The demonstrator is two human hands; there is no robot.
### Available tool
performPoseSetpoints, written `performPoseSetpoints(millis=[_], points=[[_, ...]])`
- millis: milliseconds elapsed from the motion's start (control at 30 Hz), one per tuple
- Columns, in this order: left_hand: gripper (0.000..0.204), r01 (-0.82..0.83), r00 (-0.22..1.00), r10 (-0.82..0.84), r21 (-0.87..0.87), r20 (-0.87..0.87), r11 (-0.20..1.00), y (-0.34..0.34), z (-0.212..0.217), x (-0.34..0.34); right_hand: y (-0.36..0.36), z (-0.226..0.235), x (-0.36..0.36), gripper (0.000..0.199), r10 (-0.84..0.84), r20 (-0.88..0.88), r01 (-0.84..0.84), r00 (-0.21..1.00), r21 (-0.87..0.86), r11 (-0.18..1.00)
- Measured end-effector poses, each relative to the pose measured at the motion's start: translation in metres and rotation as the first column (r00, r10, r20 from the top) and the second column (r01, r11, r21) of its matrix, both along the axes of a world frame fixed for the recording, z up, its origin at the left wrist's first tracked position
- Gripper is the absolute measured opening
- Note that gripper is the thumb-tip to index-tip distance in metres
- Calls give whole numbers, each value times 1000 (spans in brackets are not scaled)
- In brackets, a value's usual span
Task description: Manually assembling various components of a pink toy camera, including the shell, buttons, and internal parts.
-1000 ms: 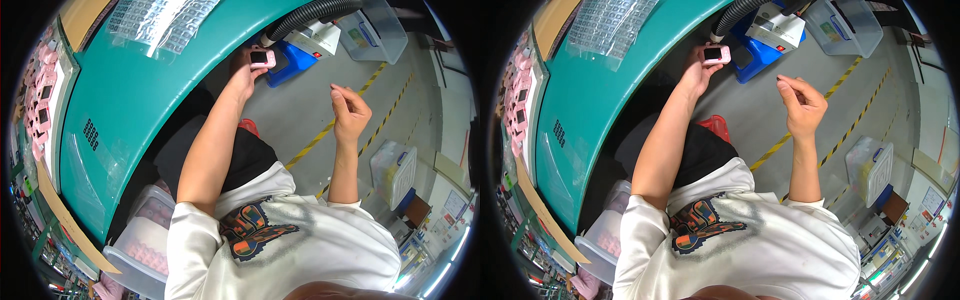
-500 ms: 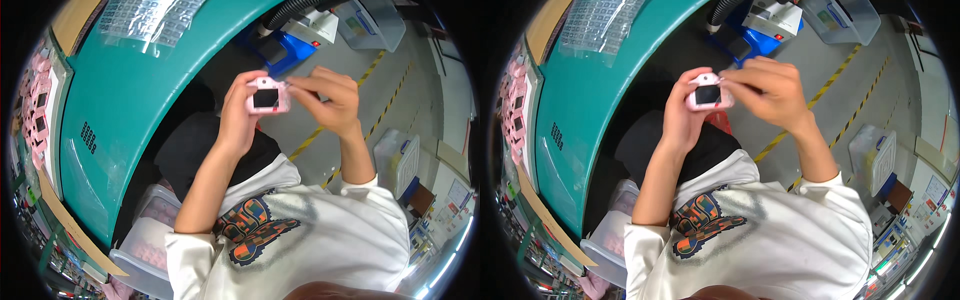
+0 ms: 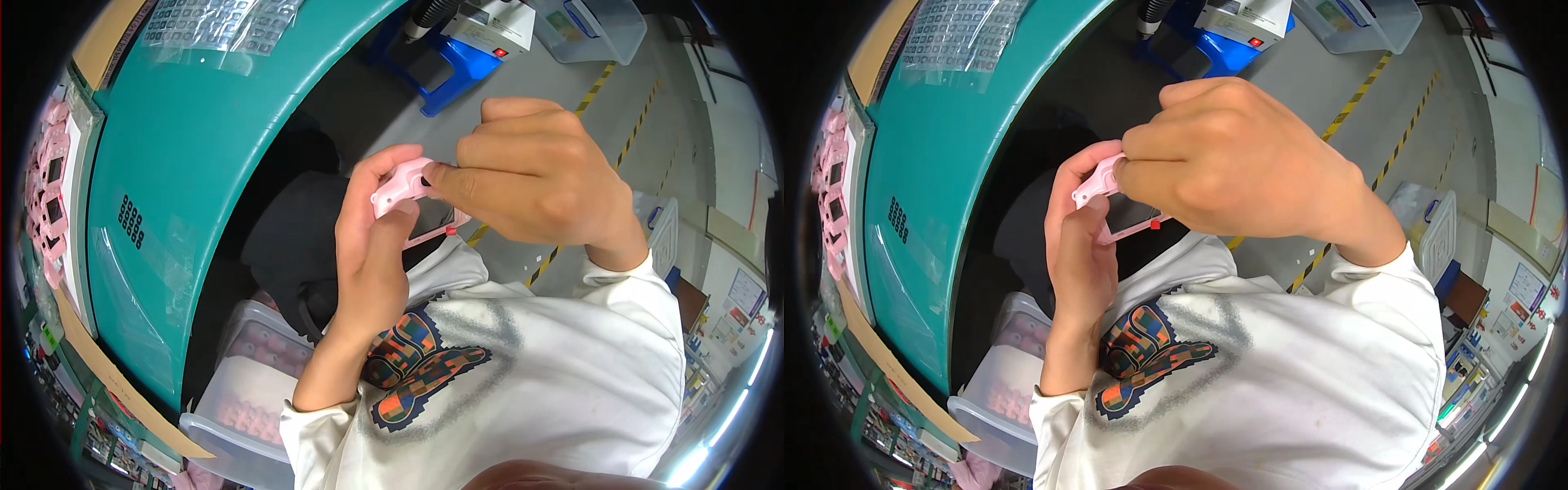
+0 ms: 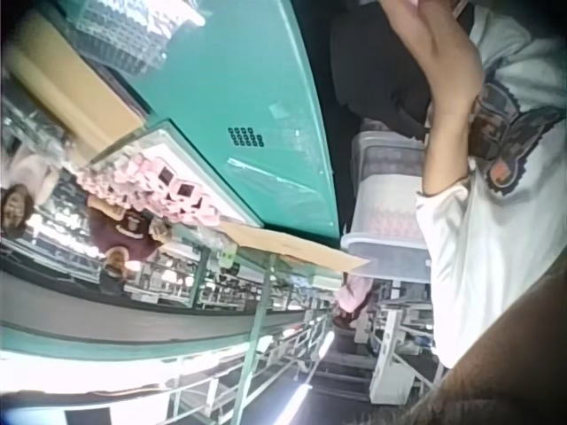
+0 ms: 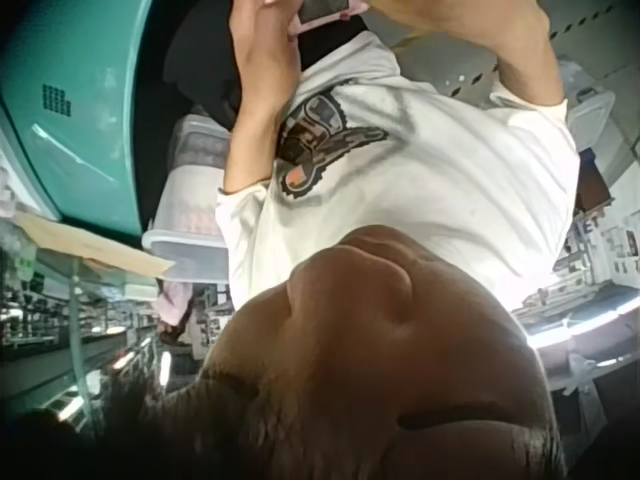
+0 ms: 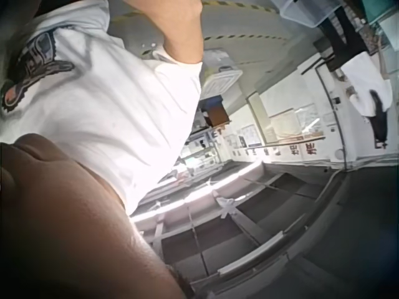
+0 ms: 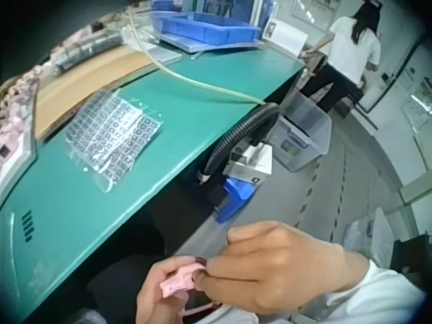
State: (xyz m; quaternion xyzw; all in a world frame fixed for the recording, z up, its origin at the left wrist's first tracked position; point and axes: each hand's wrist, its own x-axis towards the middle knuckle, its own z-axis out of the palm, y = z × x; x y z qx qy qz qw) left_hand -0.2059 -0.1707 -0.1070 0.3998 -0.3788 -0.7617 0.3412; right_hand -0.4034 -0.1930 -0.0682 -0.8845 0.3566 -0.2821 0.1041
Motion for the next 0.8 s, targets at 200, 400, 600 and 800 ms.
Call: performPoseSetpoints(millis=[200, 400, 600, 800], points=[[40, -15, 1000, 16, -101, 7, 995, 3, 12, 0, 0, 10, 4, 7, 71, -50, -73, 996, -28, 997], [33, 0, 999, 9, -178, 46, 984, 2, 11, 2, -2, 20, 7, 5, 130, -89, -133, 988, -29, 991], [30, -5, 999, 12, -149, 46, 989, 3, 12, 5, -5, 26, 8, 7, 128, -21, -126, 991, 90, 988], [31, -79, 996, 84, -268, 10, 960, 6, 2, 9, -5, 18, 13, 8, 52, 209, -99, 976, 222, 970]])
